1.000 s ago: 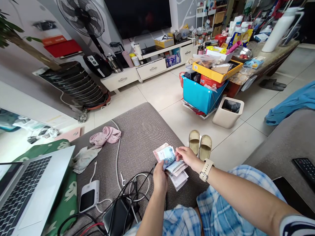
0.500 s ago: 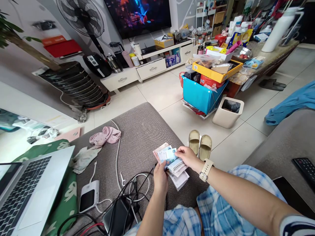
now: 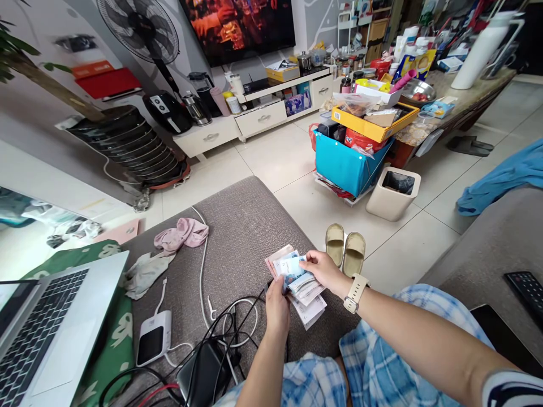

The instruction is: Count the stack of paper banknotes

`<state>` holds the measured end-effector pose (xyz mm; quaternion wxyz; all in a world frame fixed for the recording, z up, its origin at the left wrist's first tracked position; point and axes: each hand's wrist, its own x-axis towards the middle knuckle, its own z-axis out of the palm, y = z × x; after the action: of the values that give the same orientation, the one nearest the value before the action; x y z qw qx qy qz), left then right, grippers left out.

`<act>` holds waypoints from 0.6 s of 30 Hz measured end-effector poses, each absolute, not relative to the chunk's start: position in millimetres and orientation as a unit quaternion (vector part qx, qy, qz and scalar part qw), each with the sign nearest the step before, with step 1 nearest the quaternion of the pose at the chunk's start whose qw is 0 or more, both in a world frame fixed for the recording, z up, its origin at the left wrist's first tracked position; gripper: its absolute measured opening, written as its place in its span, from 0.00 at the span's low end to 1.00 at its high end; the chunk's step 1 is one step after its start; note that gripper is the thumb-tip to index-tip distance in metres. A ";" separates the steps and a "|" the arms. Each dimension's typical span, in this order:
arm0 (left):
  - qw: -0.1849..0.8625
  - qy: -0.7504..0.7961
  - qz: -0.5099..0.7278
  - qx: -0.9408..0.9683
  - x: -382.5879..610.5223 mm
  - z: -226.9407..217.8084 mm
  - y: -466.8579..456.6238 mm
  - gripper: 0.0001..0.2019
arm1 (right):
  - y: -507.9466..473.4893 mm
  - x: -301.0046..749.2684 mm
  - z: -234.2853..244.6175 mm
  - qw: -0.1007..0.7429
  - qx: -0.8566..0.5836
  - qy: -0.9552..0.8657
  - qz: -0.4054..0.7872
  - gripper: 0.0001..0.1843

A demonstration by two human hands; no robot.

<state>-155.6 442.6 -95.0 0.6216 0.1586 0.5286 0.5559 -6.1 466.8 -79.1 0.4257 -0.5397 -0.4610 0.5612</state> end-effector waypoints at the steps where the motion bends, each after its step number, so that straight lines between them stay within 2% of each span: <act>1: 0.623 0.527 0.555 0.162 -155.6 -95.6 442.5 0.14 | 467.0 -6.0 -79.1 0.428 -0.541 -0.461 0.559 0.11; 10: 0.617 0.525 0.554 0.191 -155.8 -97.4 440.7 0.13 | 467.5 -4.2 -79.1 0.425 -0.549 -0.478 0.537 0.13; 18: 0.633 0.518 0.562 0.124 -153.1 -90.2 443.3 0.10 | 464.9 -6.0 -68.5 0.431 -0.529 -0.466 0.563 0.13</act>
<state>-153.1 443.3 -90.2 0.6333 0.1236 0.5176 0.5619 -6.0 464.9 -68.5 0.4310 -0.5291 -0.4661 0.5630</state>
